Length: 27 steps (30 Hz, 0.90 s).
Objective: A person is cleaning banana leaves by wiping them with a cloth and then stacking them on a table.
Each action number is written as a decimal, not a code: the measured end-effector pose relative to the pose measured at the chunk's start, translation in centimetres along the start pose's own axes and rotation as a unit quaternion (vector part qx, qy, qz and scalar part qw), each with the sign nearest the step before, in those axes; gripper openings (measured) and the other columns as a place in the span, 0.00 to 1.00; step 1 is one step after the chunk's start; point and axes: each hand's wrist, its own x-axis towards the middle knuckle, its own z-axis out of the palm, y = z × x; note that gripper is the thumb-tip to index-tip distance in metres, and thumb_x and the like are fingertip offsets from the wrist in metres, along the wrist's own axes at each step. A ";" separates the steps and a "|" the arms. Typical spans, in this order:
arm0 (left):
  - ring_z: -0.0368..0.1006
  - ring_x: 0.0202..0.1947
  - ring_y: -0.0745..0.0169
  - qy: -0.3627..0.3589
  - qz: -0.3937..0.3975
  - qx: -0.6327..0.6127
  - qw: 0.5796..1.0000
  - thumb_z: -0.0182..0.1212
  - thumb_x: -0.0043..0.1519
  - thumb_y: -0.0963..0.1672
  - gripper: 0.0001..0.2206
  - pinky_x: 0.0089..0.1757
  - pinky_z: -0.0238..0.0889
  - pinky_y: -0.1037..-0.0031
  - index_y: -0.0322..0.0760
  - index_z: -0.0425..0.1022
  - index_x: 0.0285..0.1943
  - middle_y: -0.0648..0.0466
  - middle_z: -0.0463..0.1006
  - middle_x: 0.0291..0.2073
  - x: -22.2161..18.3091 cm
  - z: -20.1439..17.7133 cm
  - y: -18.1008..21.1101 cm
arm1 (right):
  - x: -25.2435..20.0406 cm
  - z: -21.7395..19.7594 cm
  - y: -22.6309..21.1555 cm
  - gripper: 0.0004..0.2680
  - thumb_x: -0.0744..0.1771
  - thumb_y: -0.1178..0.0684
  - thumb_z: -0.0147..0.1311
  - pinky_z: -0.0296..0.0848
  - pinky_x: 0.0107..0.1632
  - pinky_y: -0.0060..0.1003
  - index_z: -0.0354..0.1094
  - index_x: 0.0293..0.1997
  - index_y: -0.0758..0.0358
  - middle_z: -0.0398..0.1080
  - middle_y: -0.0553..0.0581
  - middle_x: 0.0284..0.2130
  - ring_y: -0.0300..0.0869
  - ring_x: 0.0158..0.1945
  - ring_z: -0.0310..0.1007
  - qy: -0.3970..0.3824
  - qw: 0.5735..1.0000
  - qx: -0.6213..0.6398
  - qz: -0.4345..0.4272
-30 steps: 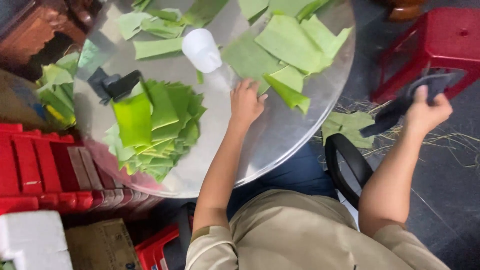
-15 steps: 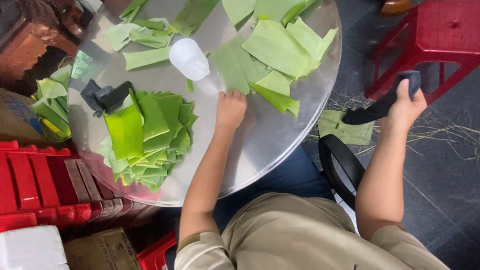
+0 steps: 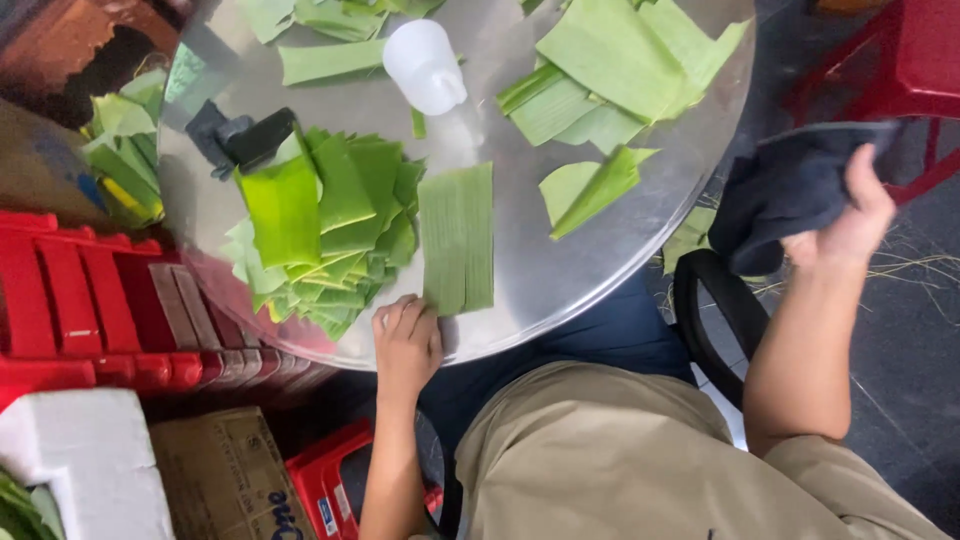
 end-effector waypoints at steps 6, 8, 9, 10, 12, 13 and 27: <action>0.72 0.46 0.39 0.059 -0.124 -0.003 0.991 0.56 0.63 0.40 0.04 0.45 0.61 0.52 0.35 0.75 0.43 0.44 0.78 0.46 -3.0 -0.3 3.4 | -4.6 -5.9 1.7 0.08 0.76 0.47 0.41 0.69 0.80 0.40 0.67 0.58 0.51 0.70 0.49 0.61 0.37 0.63 0.71 -0.088 0.973 -0.153 -0.146; 0.70 0.54 0.40 0.017 -0.151 0.015 0.988 0.60 0.62 0.46 0.13 0.51 0.59 0.48 0.36 0.74 0.53 0.44 0.75 0.53 -2.8 0.7 6.4 | -7.5 -0.9 5.4 0.11 0.71 0.49 0.51 0.72 0.68 0.39 0.63 0.61 0.51 0.70 0.52 0.56 0.40 0.56 0.71 -0.201 0.956 -0.156 -0.144; 0.67 0.61 0.42 -0.023 -0.169 0.031 0.985 0.64 0.62 0.52 0.23 0.57 0.58 0.44 0.37 0.74 0.62 0.45 0.72 0.60 -2.5 1.3 7.8 | -9.0 1.6 7.2 0.19 0.66 0.52 0.61 0.75 0.56 0.39 0.60 0.64 0.52 0.69 0.54 0.50 0.43 0.49 0.72 -0.308 0.927 -0.152 -0.149; 0.67 0.61 0.42 -0.022 -0.174 0.031 0.984 0.64 0.62 0.52 0.23 0.57 0.58 0.44 0.37 0.74 0.62 0.45 0.72 0.60 -3.1 2.2 8.1 | -9.3 -0.2 9.7 0.19 0.66 0.52 0.61 0.75 0.56 0.39 0.60 0.64 0.52 0.69 0.54 0.50 0.43 0.49 0.72 -0.311 0.927 -0.153 -0.145; 0.67 0.63 0.32 0.027 -0.157 -0.002 0.987 0.73 0.55 0.52 0.30 0.56 0.58 0.37 0.26 0.75 0.59 0.36 0.73 0.58 -3.6 4.1 8.3 | -9.6 -3.7 14.6 0.23 0.60 0.43 0.64 0.74 0.57 0.42 0.66 0.61 0.50 0.73 0.53 0.49 0.45 0.51 0.75 -0.412 0.840 -0.309 -0.171; 0.67 0.63 0.32 0.028 -0.158 -0.003 0.987 0.73 0.55 0.52 0.30 0.56 0.58 0.37 0.26 0.75 0.59 0.36 0.73 0.58 -3.7 3.8 8.1 | -9.9 -4.7 17.6 0.23 0.60 0.43 0.64 0.74 0.57 0.42 0.66 0.61 0.50 0.73 0.53 0.49 0.45 0.51 0.75 -0.413 0.839 -0.311 -0.171; 0.73 0.57 0.48 0.065 -0.098 -0.080 0.990 0.69 0.59 0.49 0.19 0.63 0.53 0.45 0.36 0.80 0.56 0.52 0.80 0.48 -7.1 4.3 4.4 | -13.4 3.3 35.0 0.20 0.68 0.60 0.45 0.74 0.52 0.62 0.60 0.71 0.55 0.74 0.71 0.53 0.68 0.53 0.75 -0.660 0.450 -0.601 -0.018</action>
